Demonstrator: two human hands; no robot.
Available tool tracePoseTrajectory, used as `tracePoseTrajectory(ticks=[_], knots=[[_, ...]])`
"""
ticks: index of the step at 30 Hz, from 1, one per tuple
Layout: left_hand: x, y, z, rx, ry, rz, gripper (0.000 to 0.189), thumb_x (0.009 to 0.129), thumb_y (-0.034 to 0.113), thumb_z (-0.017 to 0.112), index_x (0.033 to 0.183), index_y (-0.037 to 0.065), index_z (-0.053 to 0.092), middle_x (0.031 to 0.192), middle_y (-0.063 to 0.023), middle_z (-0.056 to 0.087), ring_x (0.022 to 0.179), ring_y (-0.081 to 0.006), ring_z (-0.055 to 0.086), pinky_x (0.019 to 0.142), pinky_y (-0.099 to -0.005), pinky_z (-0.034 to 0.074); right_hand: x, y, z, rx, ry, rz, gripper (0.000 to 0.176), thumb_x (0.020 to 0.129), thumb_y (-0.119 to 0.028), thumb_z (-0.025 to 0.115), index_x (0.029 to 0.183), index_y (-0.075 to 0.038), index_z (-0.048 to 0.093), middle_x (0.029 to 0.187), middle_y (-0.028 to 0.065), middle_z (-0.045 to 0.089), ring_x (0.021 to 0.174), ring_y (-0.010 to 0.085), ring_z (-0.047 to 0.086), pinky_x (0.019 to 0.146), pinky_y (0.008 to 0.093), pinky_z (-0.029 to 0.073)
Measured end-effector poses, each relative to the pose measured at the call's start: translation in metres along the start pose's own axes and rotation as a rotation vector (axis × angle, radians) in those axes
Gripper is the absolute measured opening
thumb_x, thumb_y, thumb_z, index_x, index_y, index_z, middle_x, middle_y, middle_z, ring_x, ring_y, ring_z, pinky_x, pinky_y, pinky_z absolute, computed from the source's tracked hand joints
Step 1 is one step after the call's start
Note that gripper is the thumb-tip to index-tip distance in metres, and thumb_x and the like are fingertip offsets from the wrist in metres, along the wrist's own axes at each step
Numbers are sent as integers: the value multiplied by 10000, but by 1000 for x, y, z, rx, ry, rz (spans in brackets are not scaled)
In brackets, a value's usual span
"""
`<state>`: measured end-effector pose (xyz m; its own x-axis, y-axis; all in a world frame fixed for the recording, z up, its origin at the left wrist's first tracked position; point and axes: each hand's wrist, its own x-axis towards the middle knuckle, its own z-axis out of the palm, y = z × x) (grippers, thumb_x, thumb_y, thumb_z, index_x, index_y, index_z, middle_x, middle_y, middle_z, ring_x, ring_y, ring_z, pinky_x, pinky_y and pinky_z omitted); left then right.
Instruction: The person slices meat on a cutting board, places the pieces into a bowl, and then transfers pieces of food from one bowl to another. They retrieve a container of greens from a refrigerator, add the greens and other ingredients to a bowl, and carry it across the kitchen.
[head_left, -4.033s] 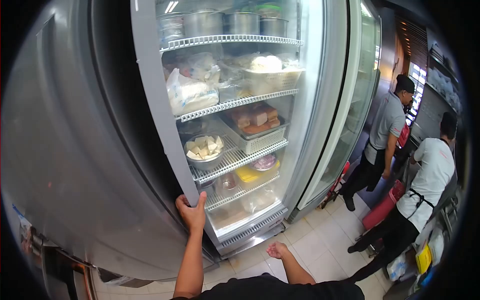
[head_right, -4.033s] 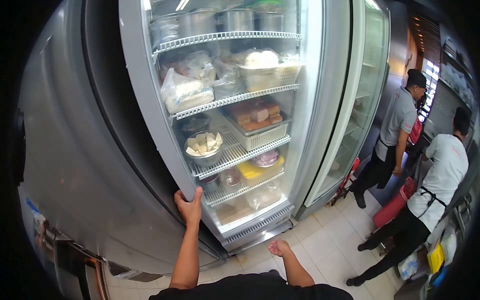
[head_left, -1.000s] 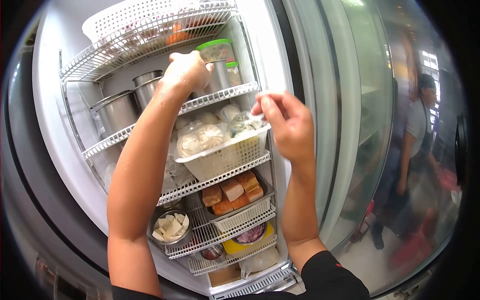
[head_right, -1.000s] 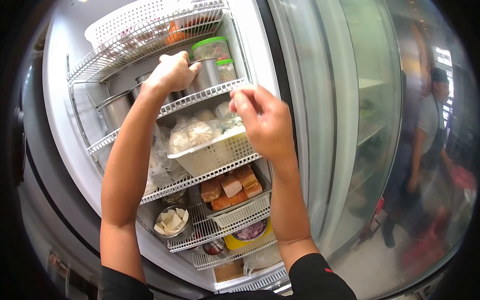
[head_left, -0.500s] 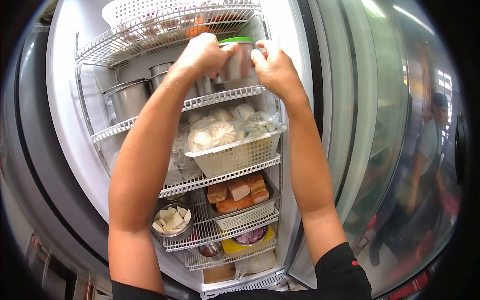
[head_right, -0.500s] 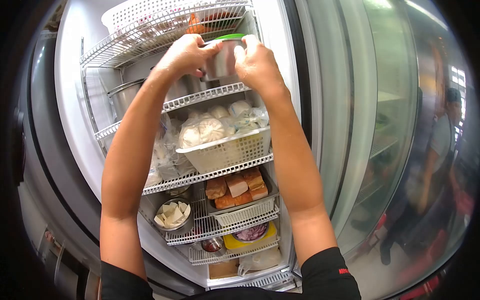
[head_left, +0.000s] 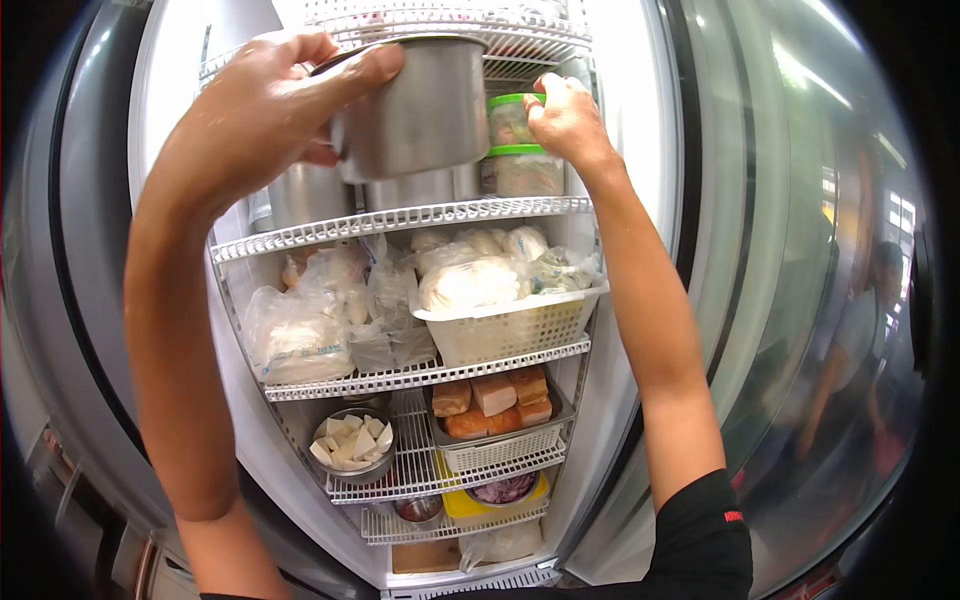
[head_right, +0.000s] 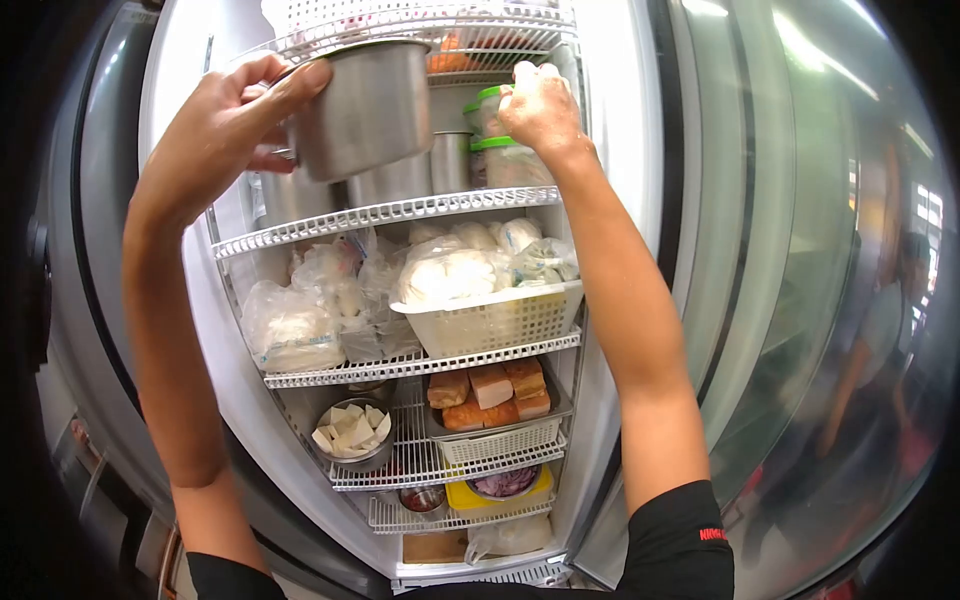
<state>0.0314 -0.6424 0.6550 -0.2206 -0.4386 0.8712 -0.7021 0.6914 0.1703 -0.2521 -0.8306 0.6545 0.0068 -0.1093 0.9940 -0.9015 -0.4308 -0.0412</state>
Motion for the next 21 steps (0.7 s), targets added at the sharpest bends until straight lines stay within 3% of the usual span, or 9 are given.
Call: tracePoseTrajectory(ticks=[2,3,6,7,8,11,15,20,21], knots=[[-18,-5,-14,-67,-10,3,613,820,594,631,1005,10,585,870,-124,664,793,-196,685,677,-277,575,17,10,19,-234,-22,-137,370,874,-277,592,1128,-9,575,1020,232,620,1007,388,585,892,459,458],[-25,-7,-21,-59,-17,-25,577,824,575,641,970,20,577,849,-93,658,786,-164,677,653,-266,568,20,-3,18,-275,-90,-3,388,892,-300,574,1163,-23,560,1121,221,595,1079,398,549,946,471,438],[-43,-18,-40,-58,-19,-156,553,834,570,633,947,33,565,848,-86,654,795,-152,675,632,-260,562,32,-12,26,-371,-110,-72,398,917,-332,536,1187,-40,554,1222,198,555,1178,384,487,987,486,414],[-52,-20,-42,-87,17,-147,521,846,557,627,945,52,550,851,-74,653,813,-144,676,619,-254,558,38,-15,28,-424,-229,-15,418,939,-370,499,1222,-65,542,1289,163,526,1252,344,433,998,517,395],[-58,-22,-44,-89,18,-151,521,846,557,627,945,52,550,851,-74,653,813,-144,676,619,-254,558,42,-17,30,-425,-232,-18,418,939,-370,499,1222,-65,542,1289,163,526,1252,344,433,998,517,395],[-68,-33,-56,-81,21,-245,494,851,539,635,954,68,524,833,-41,640,805,-116,670,609,-253,559,51,-23,29,-514,-493,23,476,937,-446,511,1268,-106,555,1353,107,502,1302,304,390,1018,498,353],[-75,-44,-58,-122,22,-271,474,845,523,653,924,81,500,809,-20,622,797,-97,666,585,-239,559,60,-26,30,-577,-647,181,533,927,-509,501,1279,-113,553,1365,107,508,1313,294,405,1036,505,344],[-79,-48,-48,-238,60,-266,457,805,496,709,866,80,530,805,-15,584,709,-53,574,584,-220,535,74,1,39,-607,-615,191,536,968,-494,391,1337,-121,503,1379,77,505,1294,268,459,1038,525,345],[-80,-48,-48,-258,57,-262,448,806,485,713,870,81,530,821,-18,586,711,-55,574,586,-219,536,86,31,55,-740,-557,-69,551,967,-499,397,1331,-93,481,1198,121,589,1145,297,552,930,507,424]])
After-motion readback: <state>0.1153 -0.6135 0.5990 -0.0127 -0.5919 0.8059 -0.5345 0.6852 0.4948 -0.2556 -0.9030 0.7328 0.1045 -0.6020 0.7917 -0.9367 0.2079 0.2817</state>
